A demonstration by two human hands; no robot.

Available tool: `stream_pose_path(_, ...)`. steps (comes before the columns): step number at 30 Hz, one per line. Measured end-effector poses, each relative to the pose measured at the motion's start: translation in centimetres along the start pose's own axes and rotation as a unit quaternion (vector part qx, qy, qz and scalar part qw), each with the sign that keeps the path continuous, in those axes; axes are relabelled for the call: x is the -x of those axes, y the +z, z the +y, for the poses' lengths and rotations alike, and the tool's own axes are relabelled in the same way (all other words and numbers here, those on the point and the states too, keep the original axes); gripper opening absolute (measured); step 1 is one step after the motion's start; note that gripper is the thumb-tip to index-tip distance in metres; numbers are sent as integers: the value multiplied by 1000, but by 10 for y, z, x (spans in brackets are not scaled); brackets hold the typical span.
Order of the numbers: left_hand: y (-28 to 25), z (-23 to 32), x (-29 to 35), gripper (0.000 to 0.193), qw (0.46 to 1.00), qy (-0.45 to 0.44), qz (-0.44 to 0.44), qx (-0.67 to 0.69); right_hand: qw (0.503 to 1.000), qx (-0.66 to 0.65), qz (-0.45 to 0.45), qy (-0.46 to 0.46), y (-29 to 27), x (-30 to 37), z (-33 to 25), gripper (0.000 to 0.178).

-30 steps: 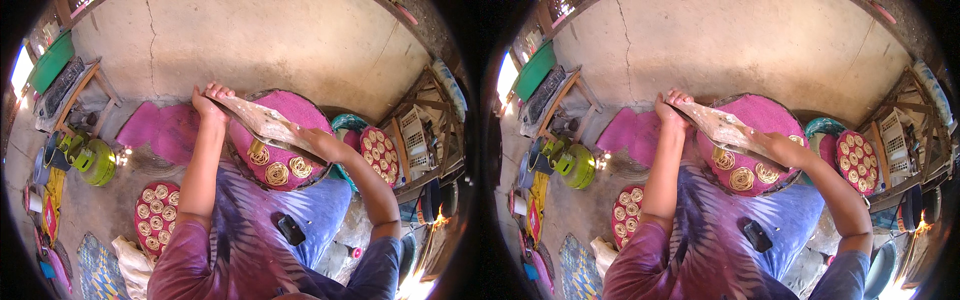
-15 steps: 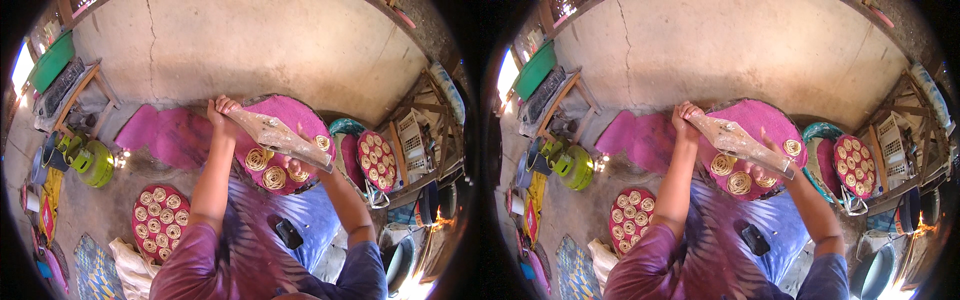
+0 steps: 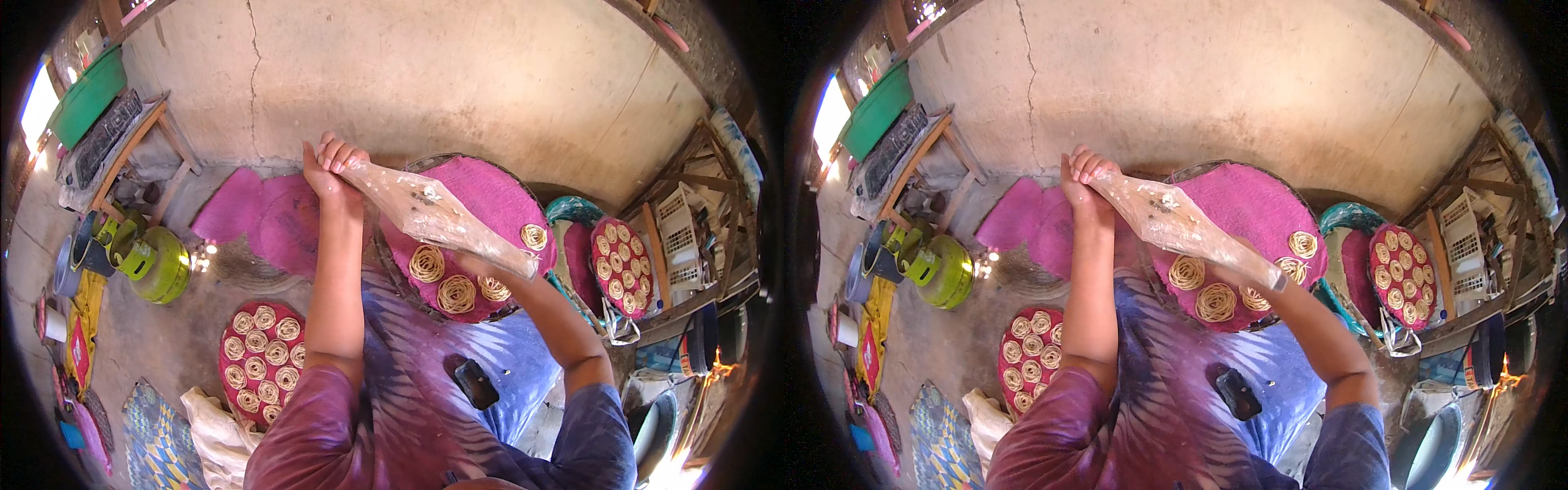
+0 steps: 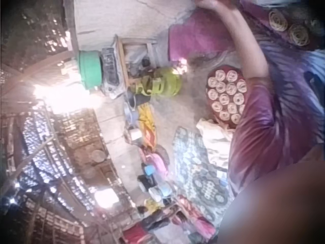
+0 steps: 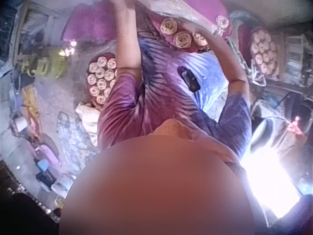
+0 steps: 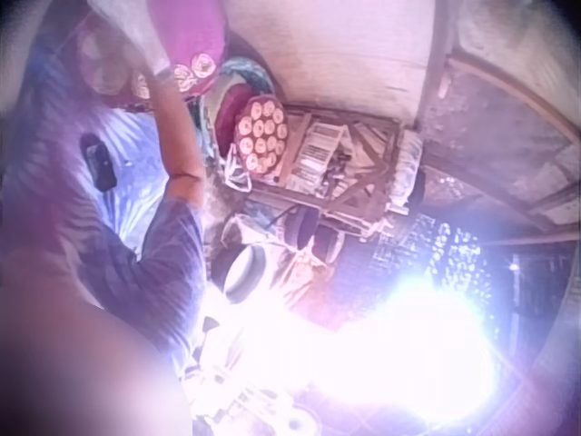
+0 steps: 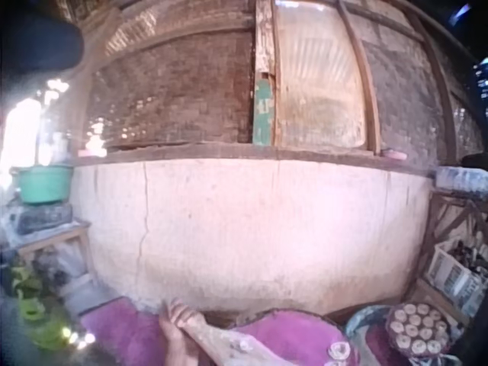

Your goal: The person sits on the floor and uses a handheld extruder to press dough into spiral shapes onto a pink cloth-covered tray. They repeatedly fill the extruder with dough from a nearby bowl and arrange the formed noodles on the tray.

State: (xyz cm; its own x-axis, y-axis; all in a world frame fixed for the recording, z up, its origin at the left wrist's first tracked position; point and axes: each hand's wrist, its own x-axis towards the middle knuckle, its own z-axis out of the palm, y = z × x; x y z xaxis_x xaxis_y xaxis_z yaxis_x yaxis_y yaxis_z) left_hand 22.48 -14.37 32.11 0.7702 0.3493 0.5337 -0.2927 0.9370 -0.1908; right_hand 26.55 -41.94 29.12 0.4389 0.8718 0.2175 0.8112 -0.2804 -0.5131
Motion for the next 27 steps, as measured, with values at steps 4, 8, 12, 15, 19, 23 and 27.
stream_pose_path(4, 24, -17, -10, 50, 993, -16, 1, -113, 815, -466, -242, 246, -83, 12, -4, 96)
stream_pose_path(8, -2, -63, -13, 53, 957, 37, 146, -246, 904, -194, -224, 310, -123, 31, -9, 83)
stream_pose_path(12, -47, -106, -8, 55, 925, 17, 343, -163, 856, -166, -169, 459, -127, 42, -6, 79)
stream_pose_path(15, -59, -106, -15, 56, 926, 10, 342, -158, 882, -113, -156, 431, -115, 41, 4, 80)
stream_pose_path(19, -55, -97, -22, 59, 926, 3, 338, -169, 988, 13, 10, 152, -108, 48, 7, 83)
stream_pose_path(23, -51, -113, -19, 55, 931, -5, 333, -152, 939, -43, -106, 323, -135, 58, -3, 81)
stream_pose_path(27, -44, -118, -28, 51, 931, 9, 325, -164, 914, -88, -40, 395, -134, 53, -13, 83)
